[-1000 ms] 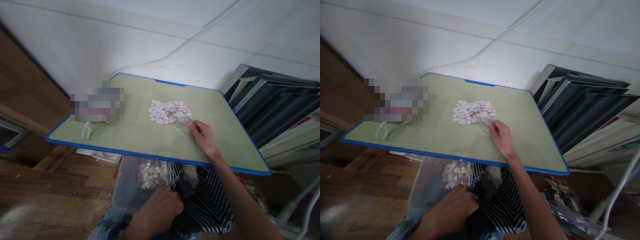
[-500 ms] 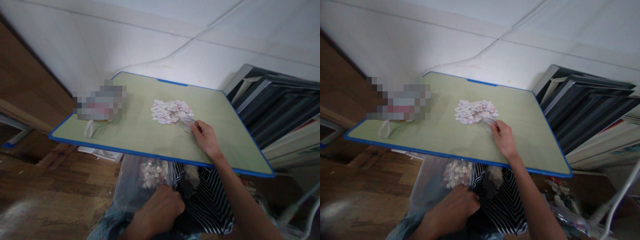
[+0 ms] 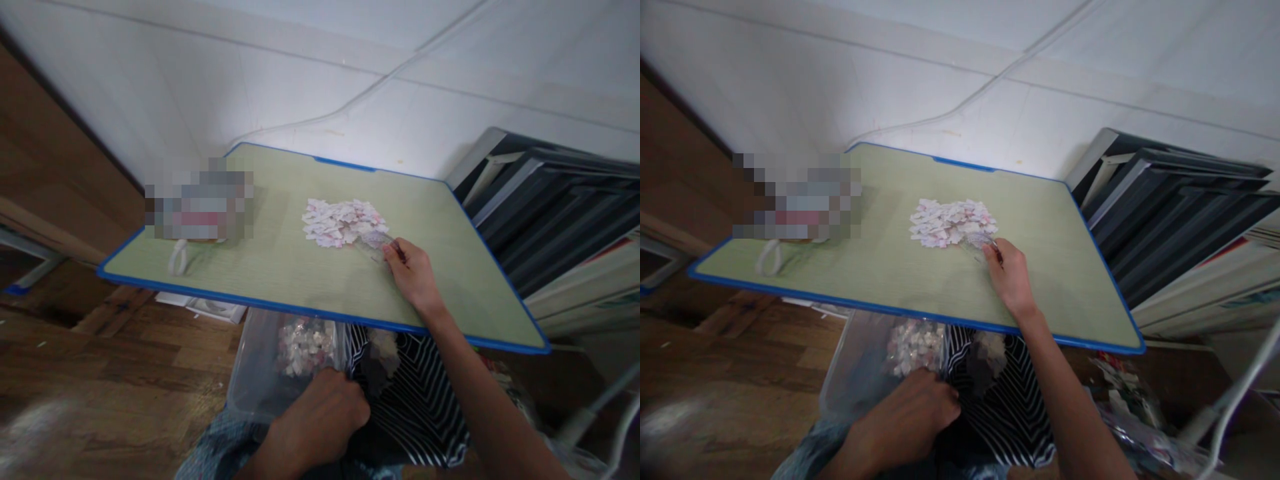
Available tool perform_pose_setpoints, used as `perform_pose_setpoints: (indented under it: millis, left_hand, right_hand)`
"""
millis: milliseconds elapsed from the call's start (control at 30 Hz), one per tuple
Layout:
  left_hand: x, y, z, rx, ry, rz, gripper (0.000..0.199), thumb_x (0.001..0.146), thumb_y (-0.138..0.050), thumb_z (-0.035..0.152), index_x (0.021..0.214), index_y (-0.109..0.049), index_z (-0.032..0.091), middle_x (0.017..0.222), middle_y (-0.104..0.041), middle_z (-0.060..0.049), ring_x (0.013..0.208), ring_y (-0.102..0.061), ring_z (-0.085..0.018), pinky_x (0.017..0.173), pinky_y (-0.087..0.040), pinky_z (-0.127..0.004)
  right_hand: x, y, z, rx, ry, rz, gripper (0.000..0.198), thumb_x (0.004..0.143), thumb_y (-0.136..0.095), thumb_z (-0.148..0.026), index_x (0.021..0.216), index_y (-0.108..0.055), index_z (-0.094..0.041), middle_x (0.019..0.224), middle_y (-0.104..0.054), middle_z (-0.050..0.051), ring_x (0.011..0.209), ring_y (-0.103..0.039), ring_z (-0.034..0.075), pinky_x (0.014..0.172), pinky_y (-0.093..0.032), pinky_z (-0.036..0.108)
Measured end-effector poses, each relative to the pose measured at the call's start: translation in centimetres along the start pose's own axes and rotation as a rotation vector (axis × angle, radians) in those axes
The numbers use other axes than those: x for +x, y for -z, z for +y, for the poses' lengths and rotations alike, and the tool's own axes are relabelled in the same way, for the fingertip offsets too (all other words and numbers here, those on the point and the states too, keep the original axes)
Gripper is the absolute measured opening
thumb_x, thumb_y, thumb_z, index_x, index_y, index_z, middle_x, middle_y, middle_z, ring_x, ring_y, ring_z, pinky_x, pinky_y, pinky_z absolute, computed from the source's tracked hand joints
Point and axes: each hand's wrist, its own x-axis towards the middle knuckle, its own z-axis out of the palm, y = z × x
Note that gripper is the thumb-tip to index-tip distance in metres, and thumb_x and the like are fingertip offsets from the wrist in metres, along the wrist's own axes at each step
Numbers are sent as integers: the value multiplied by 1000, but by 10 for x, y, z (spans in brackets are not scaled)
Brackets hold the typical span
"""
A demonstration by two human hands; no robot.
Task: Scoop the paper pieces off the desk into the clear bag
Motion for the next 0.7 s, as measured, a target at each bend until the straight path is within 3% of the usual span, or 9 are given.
perform_pose_setpoints:
  millis: [367, 700]
  left_hand:
    - [0, -7, 0, 6, -12, 65, 17, 75, -58, 0, 75, -66, 15, 75, -68, -6, 71, -65, -24, 63, -48, -33]
    - [0, -9, -2, 23, -5, 70, 18, 75, -57, 0, 77, -67, 16, 77, -68, -5, 72, -64, -23, 64, -46, -32]
  right_hand:
    - [-2, 0, -5, 23, 54, -117, 27, 82, -44, -31, 58, -35, -22, 52, -36, -4, 50, -34, 11, 49, -26, 26]
    - [-9, 8, -16, 218, 222, -515, 30, 88, -45, -30, 61, -38, -20, 60, -38, -4, 56, -39, 10, 53, -31, 24]
